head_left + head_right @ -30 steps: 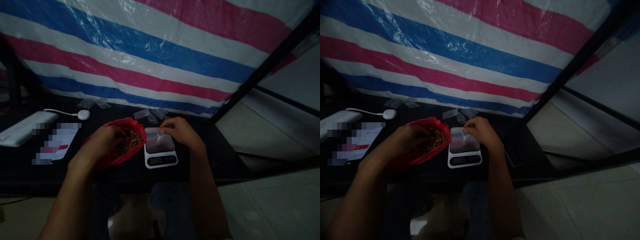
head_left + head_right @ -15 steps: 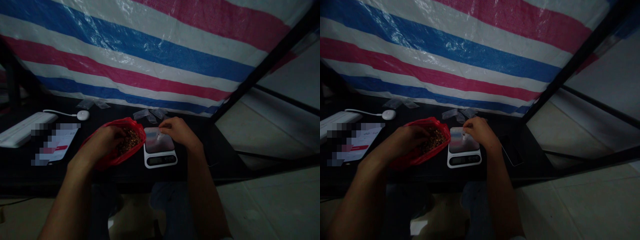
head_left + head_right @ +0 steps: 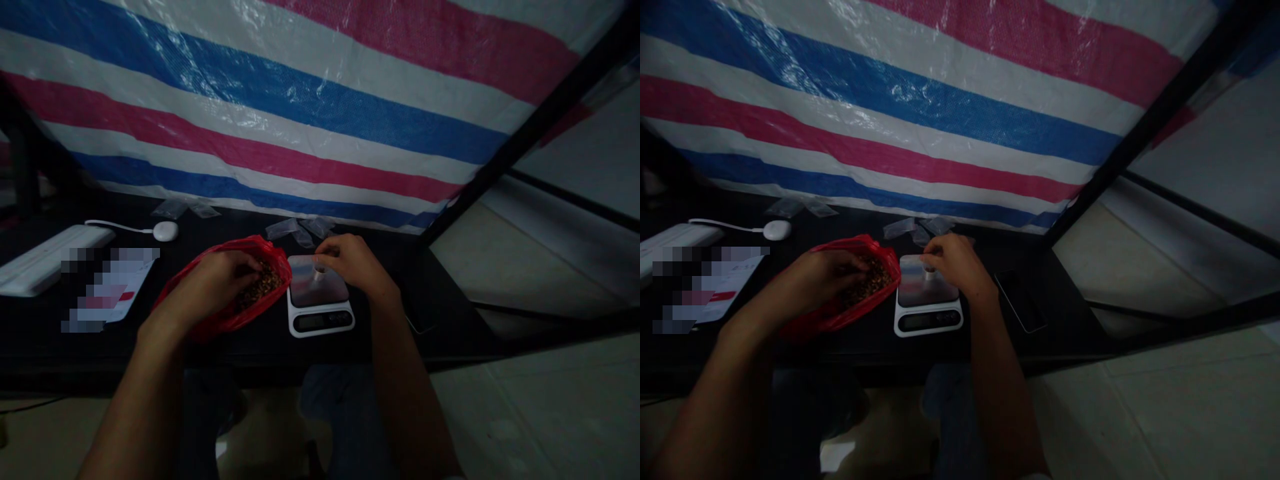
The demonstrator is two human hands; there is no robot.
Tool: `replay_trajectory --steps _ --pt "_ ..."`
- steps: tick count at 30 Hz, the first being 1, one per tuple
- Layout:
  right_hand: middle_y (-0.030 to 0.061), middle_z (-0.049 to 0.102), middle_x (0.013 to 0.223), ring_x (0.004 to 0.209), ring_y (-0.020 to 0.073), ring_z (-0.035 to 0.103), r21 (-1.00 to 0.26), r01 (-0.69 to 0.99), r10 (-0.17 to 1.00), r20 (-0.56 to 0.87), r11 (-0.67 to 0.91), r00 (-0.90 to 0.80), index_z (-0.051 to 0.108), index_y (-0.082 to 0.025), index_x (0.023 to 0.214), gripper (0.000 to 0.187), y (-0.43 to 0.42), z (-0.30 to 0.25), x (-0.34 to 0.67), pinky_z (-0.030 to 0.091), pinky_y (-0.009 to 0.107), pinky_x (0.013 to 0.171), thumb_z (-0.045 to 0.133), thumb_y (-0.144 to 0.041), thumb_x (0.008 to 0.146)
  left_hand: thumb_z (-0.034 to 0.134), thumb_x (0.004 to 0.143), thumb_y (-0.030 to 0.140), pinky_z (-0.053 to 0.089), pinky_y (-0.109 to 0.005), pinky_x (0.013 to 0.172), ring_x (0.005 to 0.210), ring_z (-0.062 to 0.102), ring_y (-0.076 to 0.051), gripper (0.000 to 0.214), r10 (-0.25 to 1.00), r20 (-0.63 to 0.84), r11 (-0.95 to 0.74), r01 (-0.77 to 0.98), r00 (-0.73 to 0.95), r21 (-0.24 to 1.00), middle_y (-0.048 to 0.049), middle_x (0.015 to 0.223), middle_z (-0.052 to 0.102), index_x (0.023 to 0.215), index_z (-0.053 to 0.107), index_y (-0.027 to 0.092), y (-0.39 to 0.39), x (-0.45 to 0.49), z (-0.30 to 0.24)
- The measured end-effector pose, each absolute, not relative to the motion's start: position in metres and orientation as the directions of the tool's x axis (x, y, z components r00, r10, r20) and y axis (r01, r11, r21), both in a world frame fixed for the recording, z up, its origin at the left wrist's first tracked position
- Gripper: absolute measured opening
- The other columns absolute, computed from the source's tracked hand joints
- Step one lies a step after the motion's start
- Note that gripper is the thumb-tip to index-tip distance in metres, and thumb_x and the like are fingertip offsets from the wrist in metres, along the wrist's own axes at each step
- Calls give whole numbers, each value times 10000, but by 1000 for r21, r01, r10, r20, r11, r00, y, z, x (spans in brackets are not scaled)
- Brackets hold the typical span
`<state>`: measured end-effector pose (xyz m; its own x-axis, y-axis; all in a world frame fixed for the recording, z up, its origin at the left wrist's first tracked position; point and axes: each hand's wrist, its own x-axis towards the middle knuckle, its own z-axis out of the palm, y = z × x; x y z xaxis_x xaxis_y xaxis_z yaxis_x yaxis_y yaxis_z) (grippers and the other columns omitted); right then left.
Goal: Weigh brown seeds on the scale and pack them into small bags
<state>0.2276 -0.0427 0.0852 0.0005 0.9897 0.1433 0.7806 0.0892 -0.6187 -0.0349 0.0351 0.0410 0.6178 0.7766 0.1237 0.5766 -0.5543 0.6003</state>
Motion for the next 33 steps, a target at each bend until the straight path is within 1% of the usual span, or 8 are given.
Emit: replay_trajectory --steps 7,11,14,17,20,23,29,33 --pt "71 805 891 795 174 728 -613 781 983 183 120 -8 795 -154 906 181 -42 82 231 486 273 707 622 -189 944 619 882 328 563 -326 882 945 737 -226 226 734 178 -565 444 656 696 -35 1064 800 1003 788 240 30 -25 45" --pt "70 802 959 851 173 727 -655 748 974 221 106 55 784 -158 951 189 -44 77 240 501 268 756 600 -205 952 648 893 366 568 -320 861 925 734 -216 224 717 198 -543 357 669 760 -40 1031 797 1006 776 221 22 -10 52" --pt "77 801 967 862 180 728 -656 753 975 194 47 108 779 -151 966 186 -44 71 253 506 268 759 607 -220 948 644 898 342 568 -318 859 948 733 -217 216 704 248 -549 289 665 784 -44 1038 794 1009 769 206 16 9 57" --pt "93 801 1000 894 188 732 -625 781 978 163 -1 132 781 -139 988 197 -41 61 265 508 272 777 591 -168 943 633 916 286 555 -312 874 971 730 -212 192 663 315 -603 236 679 762 -48 1055 792 1019 770 199 14 32 58" --pt "106 796 1062 962 191 724 -575 817 979 188 43 81 789 -134 1000 217 -34 50 269 503 277 836 587 -108 925 635 926 228 540 -316 891 973 726 -213 165 616 352 -673 240 704 700 -53 1044 792 1008 774 194 13 53 54" --pt "103 798 992 911 185 718 -554 828 983 183 92 14 798 -127 966 182 -25 39 267 498 268 795 625 -128 909 620 933 181 536 -332 910 989 727 -225 183 580 365 -724 255 728 641 -63 1065 786 1022 779 189 12 65 47" --pt "70 794 907 827 159 695 -576 812 991 129 96 -25 804 -140 931 177 -18 32 263 486 256 766 640 -102 877 551 948 133 529 -345 995 1084 710 -226 276 529 382 -759 222 758 612 -73 1152 764 1073 782 218 8 69 38" --pt "65 783 892 782 148 668 -634 766 987 158 110 -11 793 -126 931 156 -24 38 270 473 249 730 650 -117 869 558 940 123 530 -349 1003 1097 701 -223 275 528 418 -761 193 739 619 -80 1163 753 1100 765 208 8 69 36"
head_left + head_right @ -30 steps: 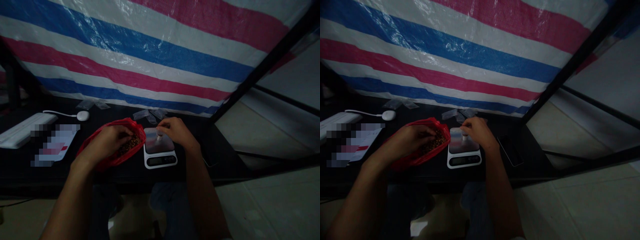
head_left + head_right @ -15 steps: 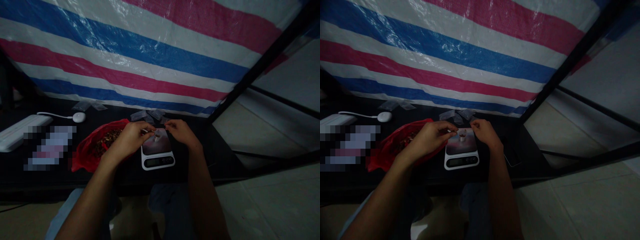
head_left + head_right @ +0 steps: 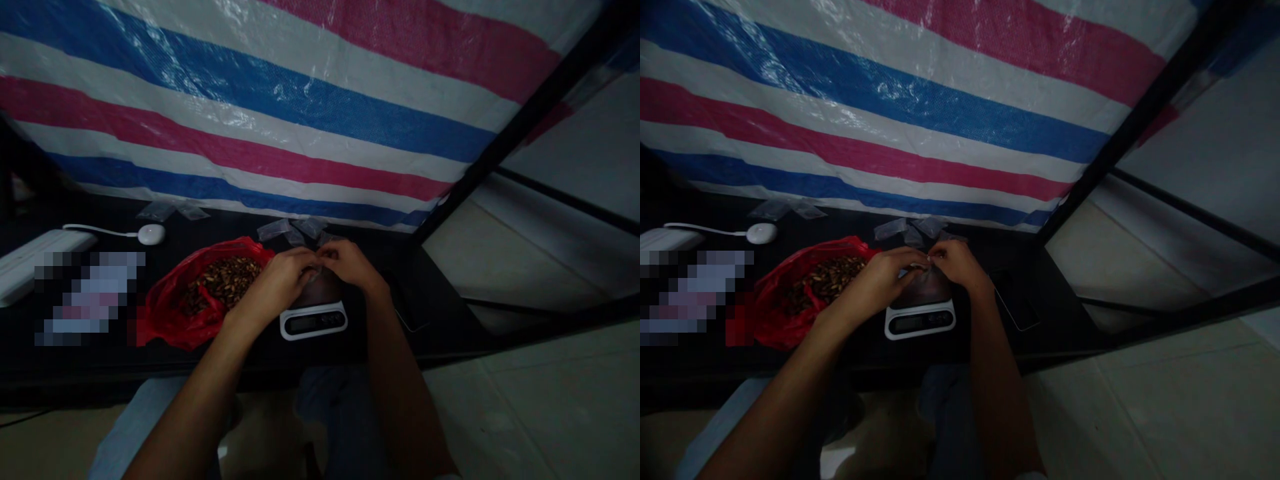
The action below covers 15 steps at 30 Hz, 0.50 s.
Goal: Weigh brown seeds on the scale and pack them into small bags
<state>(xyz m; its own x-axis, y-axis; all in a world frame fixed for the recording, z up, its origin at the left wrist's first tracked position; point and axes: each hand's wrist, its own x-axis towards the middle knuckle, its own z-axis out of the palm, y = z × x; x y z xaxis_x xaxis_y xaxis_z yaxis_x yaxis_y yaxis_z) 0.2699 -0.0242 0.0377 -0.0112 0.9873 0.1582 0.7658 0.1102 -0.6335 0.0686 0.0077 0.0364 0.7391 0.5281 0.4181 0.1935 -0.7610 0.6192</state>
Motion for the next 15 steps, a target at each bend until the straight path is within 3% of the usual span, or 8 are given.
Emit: replay_trajectory --steps 4,9,12,15 --pt "47 762 867 745 145 640 -723 677 978 206 139 19 781 -127 984 173 -35 47 276 456 248 685 667 -195 873 547 939 117 522 -354 1025 1130 688 -220 277 553 463 -763 198 692 616 -78 1188 743 1127 735 193 9 69 36" --pt "46 765 882 785 161 654 -740 648 978 202 181 -43 789 -145 983 182 -44 58 266 470 263 709 681 -245 877 541 953 198 533 -349 971 1073 699 -231 237 613 419 -726 268 670 633 -74 1124 759 1086 737 199 10 57 43" --pt "51 778 917 835 168 676 -719 668 979 186 192 -81 794 -153 964 166 -46 61 260 491 272 768 669 -233 890 535 957 251 527 -345 933 1034 710 -242 249 652 309 -691 376 692 618 -82 1124 767 1083 743 199 12 37 49" --pt "63 781 967 851 163 697 -730 670 985 174 137 -11 766 -143 955 189 -47 61 264 513 262 777 599 -232 945 539 944 279 526 -350 855 951 726 -259 241 689 125 -633 510 714 582 -74 1059 786 1015 761 216 17 13 52"
